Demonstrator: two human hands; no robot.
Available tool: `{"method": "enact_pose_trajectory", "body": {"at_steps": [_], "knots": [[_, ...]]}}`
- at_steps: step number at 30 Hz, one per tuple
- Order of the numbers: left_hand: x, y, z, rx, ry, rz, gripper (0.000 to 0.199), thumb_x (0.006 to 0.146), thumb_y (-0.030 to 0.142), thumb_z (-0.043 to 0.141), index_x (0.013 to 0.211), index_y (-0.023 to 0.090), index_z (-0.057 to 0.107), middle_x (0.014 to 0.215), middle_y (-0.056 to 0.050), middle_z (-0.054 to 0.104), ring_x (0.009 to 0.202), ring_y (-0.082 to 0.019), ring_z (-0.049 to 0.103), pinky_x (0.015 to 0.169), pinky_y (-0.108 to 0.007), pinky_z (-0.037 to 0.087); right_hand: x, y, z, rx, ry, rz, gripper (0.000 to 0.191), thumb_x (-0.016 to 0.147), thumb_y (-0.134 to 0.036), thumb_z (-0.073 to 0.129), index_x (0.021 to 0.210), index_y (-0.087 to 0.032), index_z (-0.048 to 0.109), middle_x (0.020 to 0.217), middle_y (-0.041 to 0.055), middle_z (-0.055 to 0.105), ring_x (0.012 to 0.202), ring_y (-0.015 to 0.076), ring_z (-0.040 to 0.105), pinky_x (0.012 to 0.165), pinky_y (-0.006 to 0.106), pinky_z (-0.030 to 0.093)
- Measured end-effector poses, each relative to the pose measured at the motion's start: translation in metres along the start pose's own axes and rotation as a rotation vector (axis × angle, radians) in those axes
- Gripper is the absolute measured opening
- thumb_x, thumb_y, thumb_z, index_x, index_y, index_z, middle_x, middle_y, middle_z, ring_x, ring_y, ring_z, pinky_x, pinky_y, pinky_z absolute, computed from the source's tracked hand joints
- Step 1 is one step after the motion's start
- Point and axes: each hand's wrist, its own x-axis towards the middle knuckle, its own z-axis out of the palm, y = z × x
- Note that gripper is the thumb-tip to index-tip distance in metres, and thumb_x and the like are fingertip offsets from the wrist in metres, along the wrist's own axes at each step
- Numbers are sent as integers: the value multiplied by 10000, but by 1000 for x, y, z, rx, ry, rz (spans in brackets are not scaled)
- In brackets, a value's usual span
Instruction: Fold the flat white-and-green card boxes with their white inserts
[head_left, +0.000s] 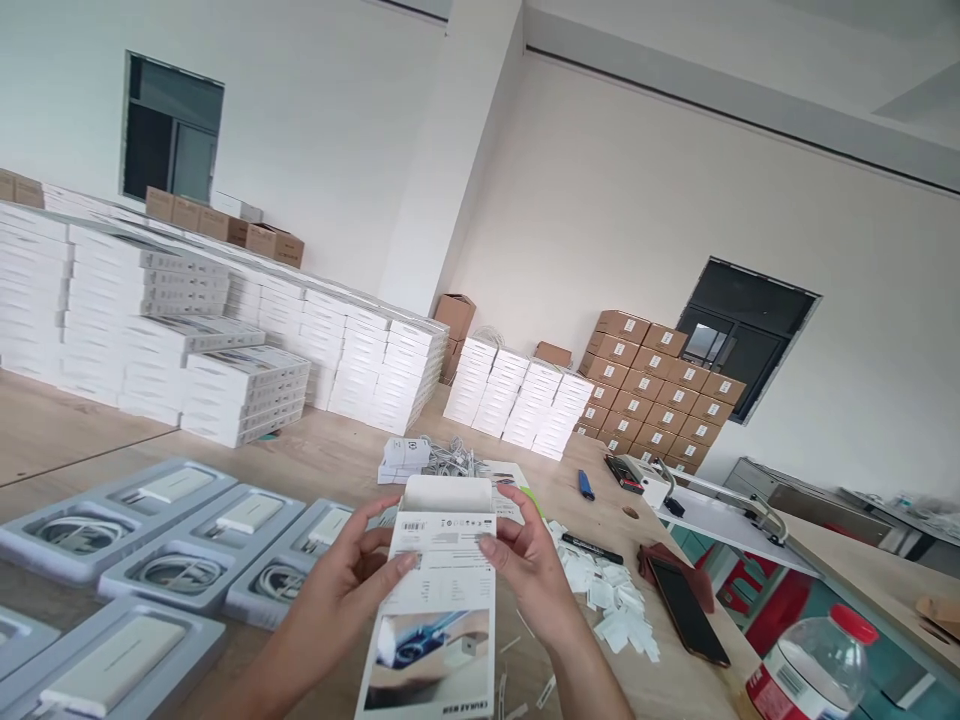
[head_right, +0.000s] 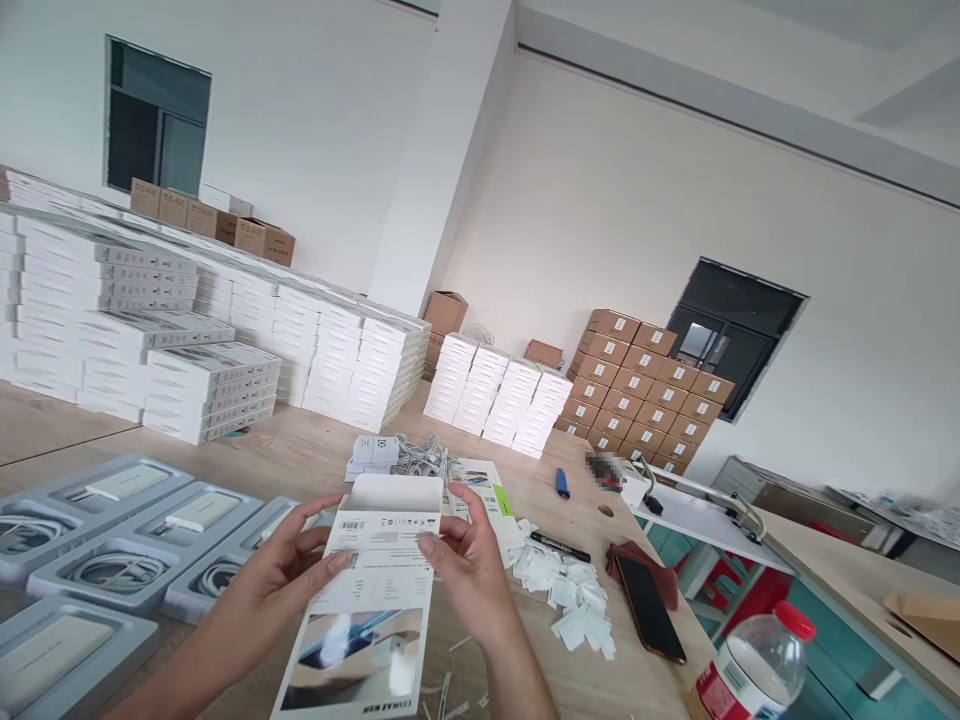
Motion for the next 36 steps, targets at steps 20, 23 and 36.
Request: {"method": "enact_pose_trajectory", "body": {"at_steps": [20, 23, 36], "knots": [[-7, 1, -3, -149, -113, -99, 330, 776, 343, 723, 1093, 259, 691, 845, -8, 682, 733, -165, 599, 636, -217, 466, 3, 16, 4, -221, 146, 60, 331, 677, -426, 803, 913, -202, 748, 812, 34, 670, 723, 183, 572, 680, 300, 454], [-8, 2, -1, -151, -129, -100, 309, 778, 346, 719, 1073, 257, 703, 838, -7, 681, 735, -169, 596, 636, -217, 461, 2, 18, 1, -325, 155, -68, 175, 696, -373, 790, 785, -223, 766, 786, 15, 606, 725, 164, 536, 665, 276, 416], [-13, -3, 1, 99, -259, -50, 332, 861, 376, 627, 1163, 244, 669, 945, -46, 682, 874, -220, 600, 744, -261, 462, -3, 29, -3, 207, 156, 392, 367, 527, -349, 906, 759, -151, 702, 664, 9, 675, 576, 131, 567, 567, 243, 415]]}}
